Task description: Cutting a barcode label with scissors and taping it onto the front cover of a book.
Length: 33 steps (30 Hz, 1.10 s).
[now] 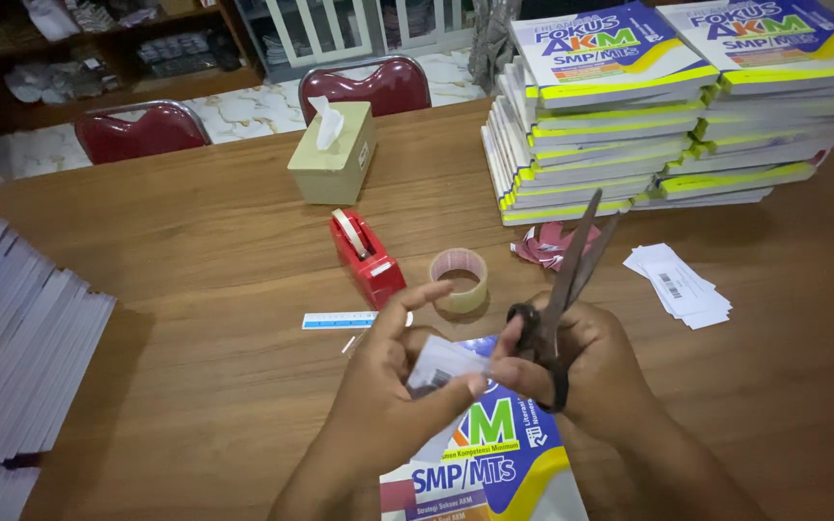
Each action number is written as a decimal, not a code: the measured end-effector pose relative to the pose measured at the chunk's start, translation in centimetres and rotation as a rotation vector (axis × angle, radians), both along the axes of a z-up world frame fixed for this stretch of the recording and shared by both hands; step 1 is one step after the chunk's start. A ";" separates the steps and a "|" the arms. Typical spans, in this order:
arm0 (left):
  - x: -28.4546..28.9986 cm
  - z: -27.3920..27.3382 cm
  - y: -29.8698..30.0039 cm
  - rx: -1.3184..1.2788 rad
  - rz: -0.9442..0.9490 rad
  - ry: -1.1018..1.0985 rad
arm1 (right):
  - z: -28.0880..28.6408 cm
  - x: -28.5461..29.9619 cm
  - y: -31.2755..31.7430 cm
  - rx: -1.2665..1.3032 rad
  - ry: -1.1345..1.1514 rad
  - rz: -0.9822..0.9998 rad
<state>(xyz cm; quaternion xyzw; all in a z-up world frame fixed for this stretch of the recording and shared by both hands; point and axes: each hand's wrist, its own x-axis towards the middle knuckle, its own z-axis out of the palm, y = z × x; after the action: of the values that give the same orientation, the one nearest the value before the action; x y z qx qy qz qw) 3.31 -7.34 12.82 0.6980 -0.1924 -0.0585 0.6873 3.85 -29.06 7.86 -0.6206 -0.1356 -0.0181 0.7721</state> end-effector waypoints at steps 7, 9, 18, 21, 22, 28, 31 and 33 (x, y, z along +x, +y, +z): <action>-0.2 -0.2 0.4 -0.192 0.164 -0.110 | 0.1 -0.6 1.5 -0.149 -0.046 0.066; -0.3 -0.1 0.6 -0.238 0.193 -0.035 | 0.9 -0.9 1.7 -0.413 -0.010 0.120; -0.4 0.2 0.7 -0.243 0.229 -0.102 | 0.5 -1.1 3.1 -0.538 -0.150 0.121; -0.5 0.2 0.6 -0.264 0.232 -0.084 | 0.2 -1.0 3.2 -0.546 -0.155 0.114; -0.4 0.1 0.6 -0.264 0.233 -0.084 | 0.3 -1.1 3.3 -0.547 -0.155 0.115; -0.3 0.3 0.7 -0.170 0.230 -0.152 | 0.4 -1.0 3.4 -0.538 -0.145 0.134; -0.4 0.2 0.6 -0.176 0.259 -0.157 | 0.2 -1.0 3.4 -0.507 -0.166 0.139; -0.3 0.3 0.6 -0.164 0.270 -0.163 | 0.3 -1.0 3.4 -0.515 -0.156 0.154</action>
<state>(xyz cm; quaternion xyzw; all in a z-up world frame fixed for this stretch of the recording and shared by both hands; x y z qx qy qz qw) 2.99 -6.74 13.08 0.6616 -0.1561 0.1070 0.7256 2.82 -25.67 8.14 -0.7810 -0.2413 0.0280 0.5753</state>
